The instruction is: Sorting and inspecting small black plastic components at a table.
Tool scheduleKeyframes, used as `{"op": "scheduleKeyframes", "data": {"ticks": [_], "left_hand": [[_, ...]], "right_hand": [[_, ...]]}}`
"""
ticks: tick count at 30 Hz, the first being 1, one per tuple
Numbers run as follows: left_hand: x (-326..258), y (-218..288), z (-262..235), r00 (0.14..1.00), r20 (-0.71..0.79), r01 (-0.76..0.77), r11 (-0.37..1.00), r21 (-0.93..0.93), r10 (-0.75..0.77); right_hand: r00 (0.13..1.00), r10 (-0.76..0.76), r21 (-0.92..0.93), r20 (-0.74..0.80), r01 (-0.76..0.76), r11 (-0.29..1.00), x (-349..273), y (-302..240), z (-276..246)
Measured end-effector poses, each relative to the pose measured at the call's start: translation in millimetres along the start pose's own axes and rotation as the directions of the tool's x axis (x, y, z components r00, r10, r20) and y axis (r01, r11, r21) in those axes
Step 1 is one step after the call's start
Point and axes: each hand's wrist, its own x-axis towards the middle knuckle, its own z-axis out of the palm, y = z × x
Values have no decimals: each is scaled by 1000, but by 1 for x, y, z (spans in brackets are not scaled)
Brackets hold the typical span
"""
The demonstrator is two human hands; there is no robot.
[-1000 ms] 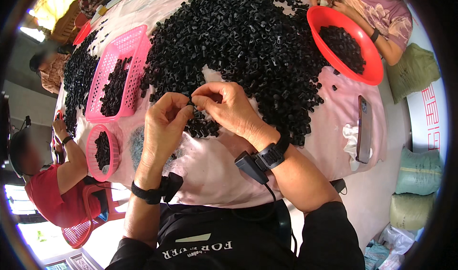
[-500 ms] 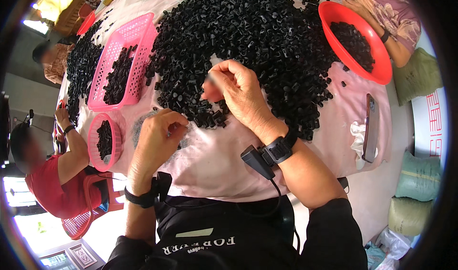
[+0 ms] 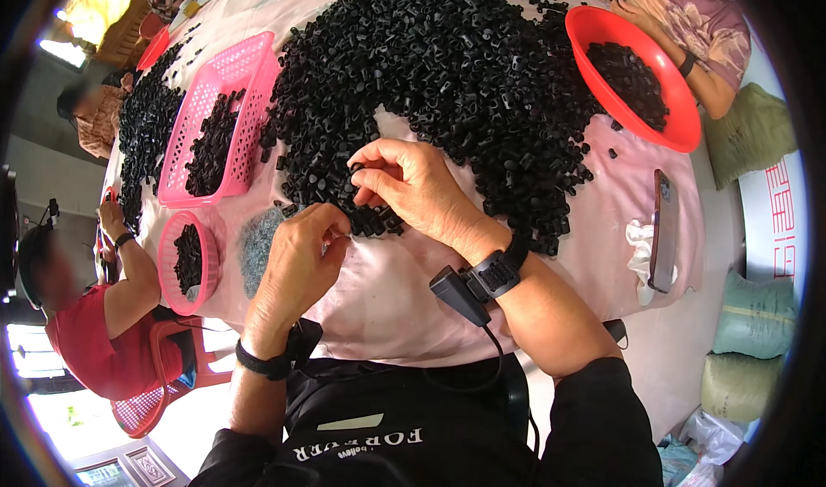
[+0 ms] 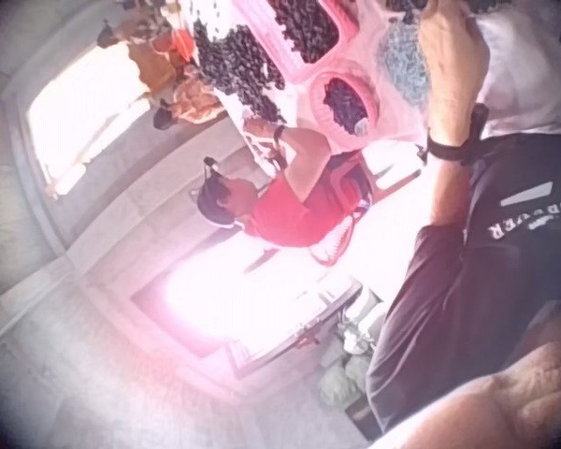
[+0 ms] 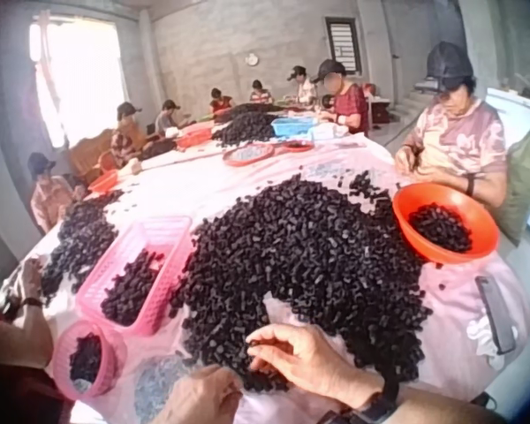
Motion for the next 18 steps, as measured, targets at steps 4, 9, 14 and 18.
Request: {"op": "scheduleKeyframes", "data": {"ticks": [4,9,14,18], "left_hand": [[12,3,-5,991,-113,47,987,-152,-65],[27,17,-8,959,-247,56,946,-319,-140],[31,19,-7,965,-228,52,949,-311,-128],[32,18,-7,971,-209,45,952,-304,-113]], "right_hand": [[999,-16,-16,41,17,1000,-2,0,0],[988,92,47,120,-99,994,-6,-8,2],[988,86,93,124,-98,991,-5,-4,2],[992,64,112,108,-76,991,-5,-2,2]]}}
